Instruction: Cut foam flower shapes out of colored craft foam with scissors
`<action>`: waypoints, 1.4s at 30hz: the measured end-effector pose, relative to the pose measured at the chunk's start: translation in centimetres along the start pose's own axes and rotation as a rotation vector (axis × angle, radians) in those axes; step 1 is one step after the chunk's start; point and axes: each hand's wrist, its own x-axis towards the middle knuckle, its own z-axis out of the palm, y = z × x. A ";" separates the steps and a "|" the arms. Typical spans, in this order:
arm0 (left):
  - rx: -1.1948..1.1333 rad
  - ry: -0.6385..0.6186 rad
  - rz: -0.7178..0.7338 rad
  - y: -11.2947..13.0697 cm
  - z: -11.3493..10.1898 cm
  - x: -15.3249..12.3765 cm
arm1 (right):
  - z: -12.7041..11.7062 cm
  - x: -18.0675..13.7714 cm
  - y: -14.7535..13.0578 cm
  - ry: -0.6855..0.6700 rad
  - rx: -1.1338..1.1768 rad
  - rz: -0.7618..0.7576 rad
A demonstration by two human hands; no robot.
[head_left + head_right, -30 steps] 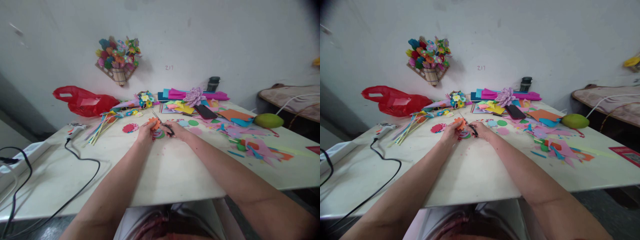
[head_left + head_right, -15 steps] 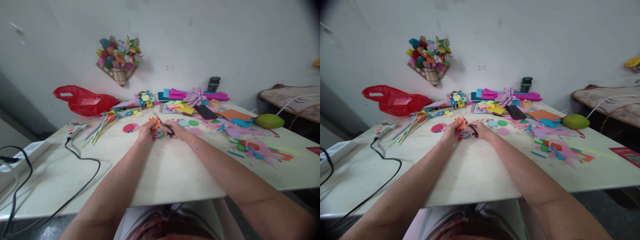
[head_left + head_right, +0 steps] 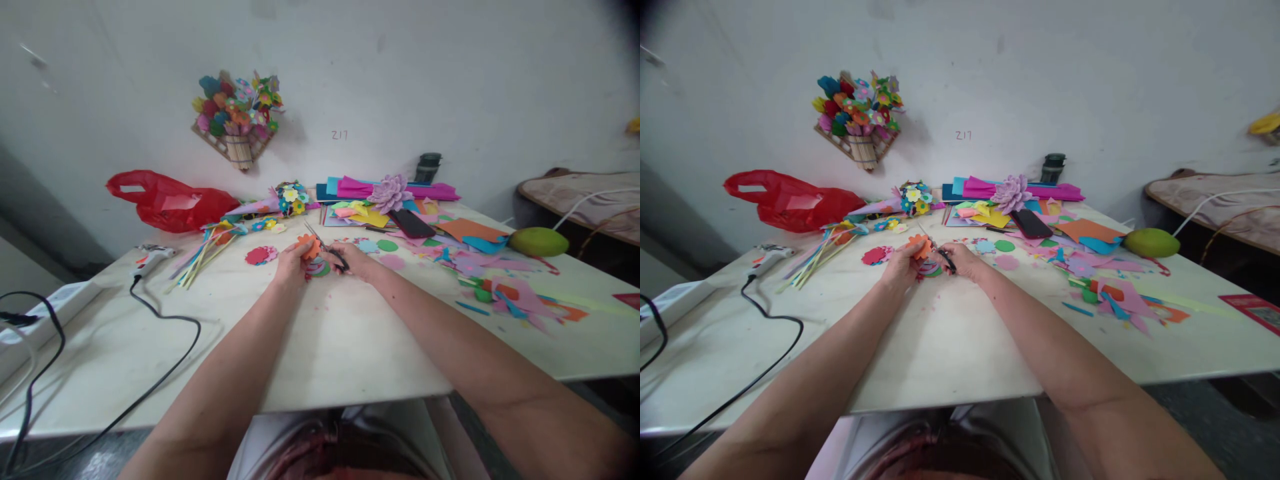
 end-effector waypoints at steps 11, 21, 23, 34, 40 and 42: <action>0.010 0.010 0.012 -0.1 -0.4 0.4 | -0.3 1.0 1.3 -0.013 0.068 -0.009; 0.131 -0.016 0.075 0.4 -0.8 0.3 | -0.8 0.0 0.1 -0.112 0.081 0.026; 0.164 -0.029 0.082 0.6 -1.0 0.4 | -1.0 -0.2 -0.2 -0.088 0.092 0.052; 0.387 -0.411 -0.010 0.6 -1.2 0.0 | -2.1 0.1 -0.3 0.159 0.155 -0.042; 0.464 -0.450 -0.069 -0.2 -1.2 0.1 | -1.5 0.1 -0.9 0.202 0.238 -0.059; 0.476 -0.437 -0.069 -0.5 -1.3 0.3 | -1.4 0.0 -1.1 0.201 0.238 -0.060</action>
